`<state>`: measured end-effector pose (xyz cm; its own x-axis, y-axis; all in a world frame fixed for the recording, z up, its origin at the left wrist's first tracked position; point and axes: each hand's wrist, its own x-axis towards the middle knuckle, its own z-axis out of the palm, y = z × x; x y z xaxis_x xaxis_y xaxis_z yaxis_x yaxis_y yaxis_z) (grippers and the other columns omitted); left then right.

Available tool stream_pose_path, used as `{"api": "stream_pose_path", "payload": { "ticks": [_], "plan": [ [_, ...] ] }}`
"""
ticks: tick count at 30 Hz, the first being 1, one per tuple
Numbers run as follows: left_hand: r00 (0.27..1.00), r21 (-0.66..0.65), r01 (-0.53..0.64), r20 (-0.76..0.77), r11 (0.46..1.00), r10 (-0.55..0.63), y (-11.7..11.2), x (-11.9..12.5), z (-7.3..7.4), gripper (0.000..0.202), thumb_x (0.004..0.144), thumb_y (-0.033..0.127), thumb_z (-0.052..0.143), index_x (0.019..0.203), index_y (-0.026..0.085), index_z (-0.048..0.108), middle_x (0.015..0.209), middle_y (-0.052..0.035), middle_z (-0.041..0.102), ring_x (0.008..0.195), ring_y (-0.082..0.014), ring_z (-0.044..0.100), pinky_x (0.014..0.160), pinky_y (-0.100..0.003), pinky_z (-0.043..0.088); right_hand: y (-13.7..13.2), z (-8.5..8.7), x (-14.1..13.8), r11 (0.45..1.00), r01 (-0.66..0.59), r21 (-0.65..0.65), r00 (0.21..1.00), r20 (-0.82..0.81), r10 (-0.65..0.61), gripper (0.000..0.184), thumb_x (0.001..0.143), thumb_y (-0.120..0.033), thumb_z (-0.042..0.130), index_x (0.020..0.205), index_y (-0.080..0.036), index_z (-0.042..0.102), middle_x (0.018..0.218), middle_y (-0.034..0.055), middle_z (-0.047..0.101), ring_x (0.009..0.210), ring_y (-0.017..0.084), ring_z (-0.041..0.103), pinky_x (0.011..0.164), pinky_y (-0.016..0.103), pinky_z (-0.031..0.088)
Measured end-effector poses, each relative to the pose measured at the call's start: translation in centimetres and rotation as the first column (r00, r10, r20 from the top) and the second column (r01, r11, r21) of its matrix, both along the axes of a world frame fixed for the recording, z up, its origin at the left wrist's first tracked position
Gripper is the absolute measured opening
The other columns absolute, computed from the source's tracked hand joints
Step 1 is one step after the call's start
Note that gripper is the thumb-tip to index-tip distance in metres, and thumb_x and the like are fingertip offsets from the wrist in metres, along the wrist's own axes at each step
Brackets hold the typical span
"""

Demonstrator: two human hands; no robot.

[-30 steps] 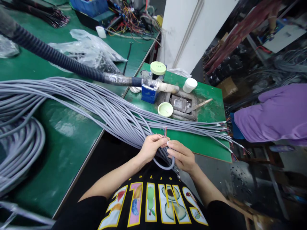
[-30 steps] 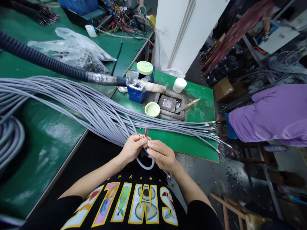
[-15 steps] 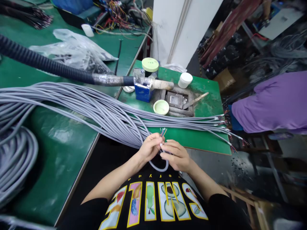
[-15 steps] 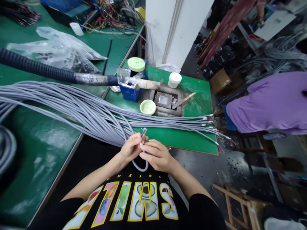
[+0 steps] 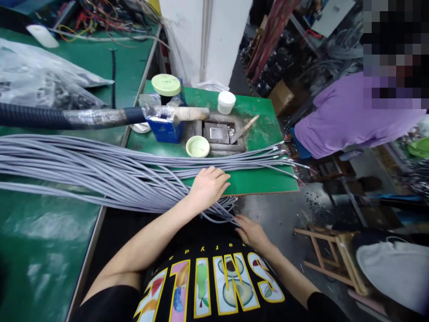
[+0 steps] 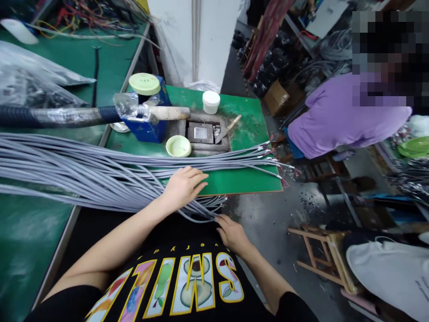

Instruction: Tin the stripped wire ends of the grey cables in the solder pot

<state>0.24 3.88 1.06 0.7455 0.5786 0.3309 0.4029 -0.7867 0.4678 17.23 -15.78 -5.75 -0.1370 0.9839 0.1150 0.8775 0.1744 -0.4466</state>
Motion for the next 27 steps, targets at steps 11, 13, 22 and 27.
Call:
{"api": "stream_pose_path", "payload": {
  "ticks": [11, 13, 22, 27],
  "plan": [
    [0.948, 0.263, -0.130, -0.249, 0.956, 0.197, 1.5, 5.2, 0.0, 0.019, 0.088, 0.027, 0.051, 0.096, 0.012, 0.059, 0.097, -0.0145, 0.059, 0.095, -0.0294, 0.052, 0.074, -0.039, 0.035, 6.0, 3.7, -1.7, 0.985, 0.055, -0.166, 0.846, -0.515, -0.134, 0.019, 0.084, -0.024, 0.056, 0.093, -0.015, 0.069, 0.088, 0.0077, 0.073, 0.075, 0.015, 0.069, 0.067, 0.026, 0.055],
    [0.947, 0.260, -0.135, -0.250, 0.956, 0.201, 1.6, 6.1, -0.1, 0.020, 0.088, 0.028, 0.052, 0.097, 0.012, 0.058, 0.099, -0.0141, 0.059, 0.096, -0.0289, 0.052, 0.074, -0.038, 0.035, 6.4, 3.2, -2.5, 0.959, 0.026, -0.283, 0.743, -0.636, -0.207, 0.020, 0.083, -0.027, 0.058, 0.092, -0.014, 0.069, 0.080, 0.0057, 0.072, 0.063, 0.013, 0.067, 0.059, 0.024, 0.054],
    [0.977, 0.186, -0.113, -0.160, 0.976, 0.144, 1.2, 6.4, 0.8, 0.015, 0.090, 0.025, 0.049, 0.094, 0.012, 0.056, 0.090, -0.0118, 0.062, 0.089, -0.0262, 0.054, 0.074, -0.037, 0.033, 8.6, 3.2, -1.1, 0.962, 0.156, -0.223, 0.190, -0.949, -0.251, 0.038, 0.085, -0.042, 0.056, 0.113, -0.017, 0.058, 0.087, 0.0081, 0.073, 0.060, 0.013, 0.067, 0.051, 0.024, 0.054],
    [0.997, 0.128, 0.081, -0.027, 0.988, -0.078, -2.9, 1.8, 1.1, 0.021, 0.093, 0.030, 0.043, 0.086, 0.017, 0.058, 0.080, -0.0064, 0.062, 0.077, -0.0192, 0.053, 0.068, -0.033, 0.031, 8.3, 6.2, 3.3, 0.791, 0.604, 0.100, 0.236, -0.970, -0.057, 0.036, 0.096, -0.043, 0.030, 0.113, -0.023, 0.054, 0.080, 0.0020, 0.070, 0.070, 0.013, 0.067, 0.064, 0.027, 0.054]
  ]
}}
